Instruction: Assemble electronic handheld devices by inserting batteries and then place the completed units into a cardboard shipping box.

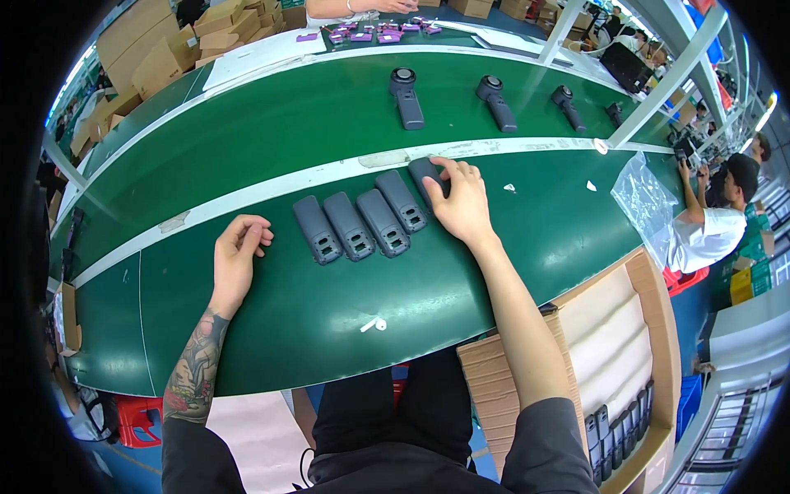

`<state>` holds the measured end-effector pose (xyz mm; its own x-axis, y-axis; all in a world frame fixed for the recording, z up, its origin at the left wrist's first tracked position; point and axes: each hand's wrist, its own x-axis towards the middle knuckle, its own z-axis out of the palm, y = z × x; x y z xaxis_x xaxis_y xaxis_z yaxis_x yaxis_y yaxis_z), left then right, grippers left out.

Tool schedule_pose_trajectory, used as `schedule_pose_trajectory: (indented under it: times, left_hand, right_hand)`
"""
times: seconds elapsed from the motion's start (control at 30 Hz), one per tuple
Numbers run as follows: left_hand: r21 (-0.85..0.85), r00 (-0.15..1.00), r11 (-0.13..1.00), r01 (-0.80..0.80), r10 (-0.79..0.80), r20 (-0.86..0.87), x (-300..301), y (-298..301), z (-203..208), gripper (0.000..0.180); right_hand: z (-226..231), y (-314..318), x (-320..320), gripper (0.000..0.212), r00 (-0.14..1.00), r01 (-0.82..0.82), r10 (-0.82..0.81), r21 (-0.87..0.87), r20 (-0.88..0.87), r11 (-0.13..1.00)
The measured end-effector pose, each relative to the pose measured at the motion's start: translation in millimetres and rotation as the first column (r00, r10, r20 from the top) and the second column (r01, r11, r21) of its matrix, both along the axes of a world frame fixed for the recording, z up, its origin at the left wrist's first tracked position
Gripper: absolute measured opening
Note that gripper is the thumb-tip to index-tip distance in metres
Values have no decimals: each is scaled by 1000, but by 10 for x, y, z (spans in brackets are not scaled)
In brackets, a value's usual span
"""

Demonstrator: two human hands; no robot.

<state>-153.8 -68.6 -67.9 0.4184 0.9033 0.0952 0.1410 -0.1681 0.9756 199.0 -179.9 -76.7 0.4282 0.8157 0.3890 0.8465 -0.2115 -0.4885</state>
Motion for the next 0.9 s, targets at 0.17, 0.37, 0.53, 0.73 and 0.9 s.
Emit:
schedule_pose_trajectory:
  times: [0.17, 0.37, 0.53, 0.73, 0.9]
  left_hand:
    - [10, 998, 999, -47, 47, -30, 61, -29, 37, 14]
    - [48, 992, 996, -79, 83, -91, 90, -81, 89, 15]
    - [69, 993, 995, -75, 81, -91, 112, -105, 103, 17]
    - [65, 998, 997, -32, 36, -57, 120, -77, 80, 21]
    - [46, 998, 999, -3, 0, 58, 83, -55, 23, 25]
  right_hand:
    - [124, 67, -7, 43, 995, -89, 83, -132, -47, 987]
    - [165, 44, -36, 44, 984, -180, 178, -165, -28, 970]
    - [165, 29, 17, 43, 972, -234, 230, -121, -45, 965]
    - [99, 51, 145, 36, 931, -137, 143, 42, -336, 990]
    - [181, 100, 185, 32, 853, 34, -9, 39, -522, 999]
